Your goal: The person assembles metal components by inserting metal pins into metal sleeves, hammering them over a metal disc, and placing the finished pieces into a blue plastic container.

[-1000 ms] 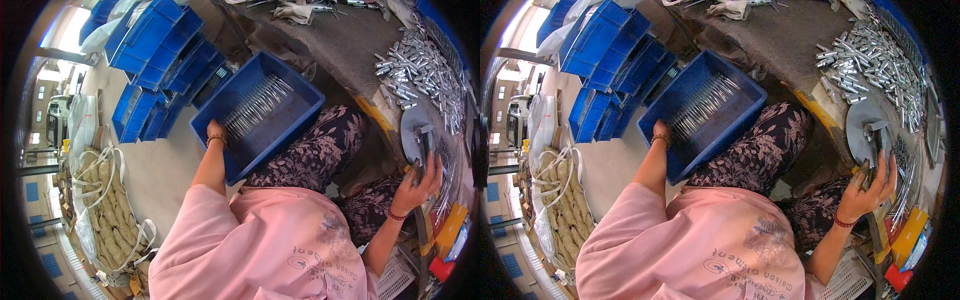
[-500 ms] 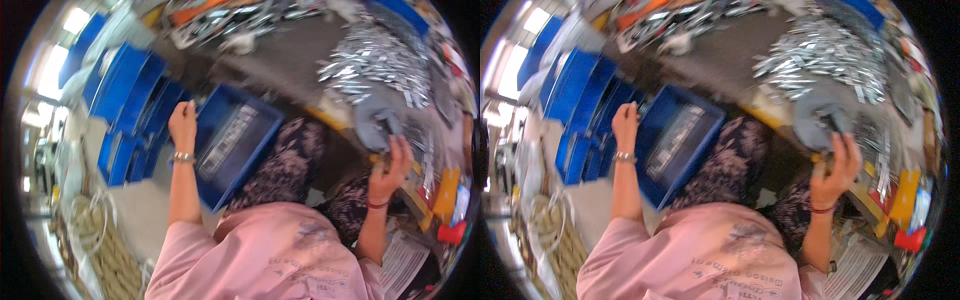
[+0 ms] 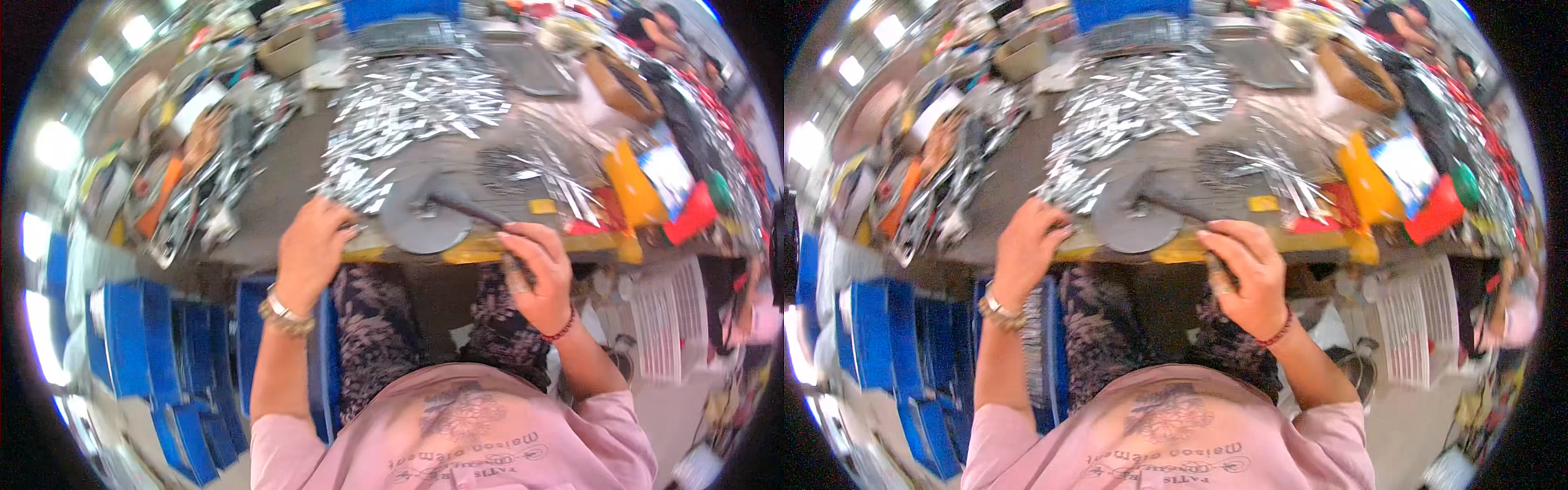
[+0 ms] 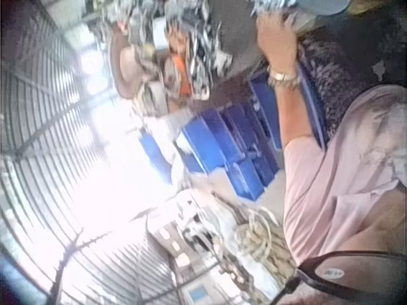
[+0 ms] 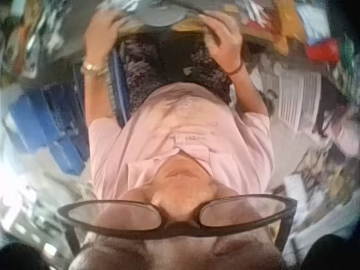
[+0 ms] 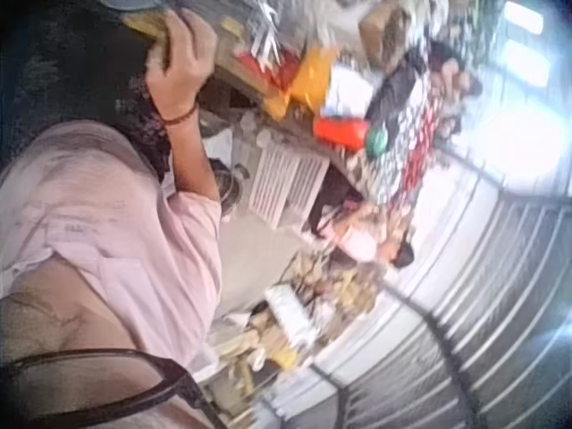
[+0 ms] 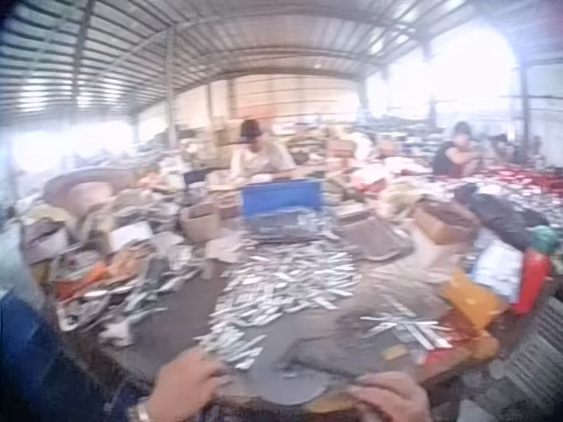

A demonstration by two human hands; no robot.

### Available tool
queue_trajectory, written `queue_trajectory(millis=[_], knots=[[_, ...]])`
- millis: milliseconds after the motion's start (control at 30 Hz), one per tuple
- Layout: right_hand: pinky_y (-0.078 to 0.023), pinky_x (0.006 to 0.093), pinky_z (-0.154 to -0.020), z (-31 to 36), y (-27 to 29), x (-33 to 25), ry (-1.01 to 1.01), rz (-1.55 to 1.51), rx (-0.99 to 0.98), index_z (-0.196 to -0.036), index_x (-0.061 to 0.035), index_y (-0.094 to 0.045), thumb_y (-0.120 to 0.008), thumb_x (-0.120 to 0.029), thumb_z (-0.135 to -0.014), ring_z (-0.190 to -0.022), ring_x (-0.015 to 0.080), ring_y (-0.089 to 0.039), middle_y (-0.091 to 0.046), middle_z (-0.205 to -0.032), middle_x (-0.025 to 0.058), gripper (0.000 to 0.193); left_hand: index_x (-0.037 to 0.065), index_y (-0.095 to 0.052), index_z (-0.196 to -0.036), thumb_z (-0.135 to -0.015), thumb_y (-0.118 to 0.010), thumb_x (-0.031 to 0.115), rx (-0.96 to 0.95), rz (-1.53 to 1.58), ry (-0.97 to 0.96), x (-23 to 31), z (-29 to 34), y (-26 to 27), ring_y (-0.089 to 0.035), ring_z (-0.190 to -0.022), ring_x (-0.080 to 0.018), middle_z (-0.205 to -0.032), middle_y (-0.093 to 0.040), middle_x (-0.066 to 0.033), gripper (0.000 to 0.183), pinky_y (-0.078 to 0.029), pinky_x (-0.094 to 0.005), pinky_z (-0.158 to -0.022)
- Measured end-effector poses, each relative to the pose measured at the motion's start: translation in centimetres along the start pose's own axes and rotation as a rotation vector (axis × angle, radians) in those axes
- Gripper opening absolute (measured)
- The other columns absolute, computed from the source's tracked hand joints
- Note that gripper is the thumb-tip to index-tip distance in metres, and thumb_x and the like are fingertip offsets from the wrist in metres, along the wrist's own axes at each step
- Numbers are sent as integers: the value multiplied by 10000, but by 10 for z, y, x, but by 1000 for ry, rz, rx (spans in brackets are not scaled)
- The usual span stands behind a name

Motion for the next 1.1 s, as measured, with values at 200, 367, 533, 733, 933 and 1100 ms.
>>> queue_trajectory(millis=[200,367,533,733,933,1100], knots=[[-576,433,-903,-5,41,44,-221,259,19,-1138,-95,-757,-783,-22,-783,-1033,351,-703,-718,-1153,122,364,21,-687,-1053,-938,-717,39,38,331,216,4,3,5,-684,-882,-235,-1027,-652,-76,120,-543,-374,-804],[-566,461,-832,-29,60,88,-311,517,-4,-1031,-99,-737,-788,-54,-798,-982,343,-697,-690,-1027,110,243,29,-651,-1279,-1037,-690,61,109,986,389,26,6,-8,-678,-876,-88,-994,-691,-39,247,-573,-218,-692],[-580,485,-873,-41,53,84,-576,684,-303,-1017,-91,-759,-794,-194,-839,-988,373,-726,-715,-1076,129,209,33,-656,-1244,-1020,-706,40,37,1116,430,53,10,-30,-729,-922,-122,-1076,-740,-64,229,-594,-236,-728],[-586,495,-879,-35,40,102,-635,663,-229,-986,-72,-758,-778,-214,-845,-998,386,-739,-753,-1092,153,202,16,-679,-1196,-990,-733,11,-4,1006,293,65,8,-49,-692,-883,-82,-1059,-728,-44,213,-549,-221,-802],[-573,469,-863,-34,42,102,-701,358,-194,-992,-65,-756,-801,-169,-814,-971,358,-735,-757,-1025,146,211,28,-762,-1080,-931,-759,22,109,593,102,59,9,-38,-676,-885,-186,-998,-713,-63,149,-530,-307,-782],[-575,403,-791,-41,20,49,-322,62,-180,-989,-50,-727,-788,-72,-805,-887,322,-712,-731,-987,117,195,75,-798,-1005,-904,-784,144,140,333,8,61,9,-36,-663,-912,-293,-946,-671,-86,122,-523,-396,-787]])
Point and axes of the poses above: each hand's wrist, its own z-axis away from the middle knuckle, its own y-axis out of the back of the hand, x = y × z, the point moved 1 cm from there along -z, towards the middle knuckle
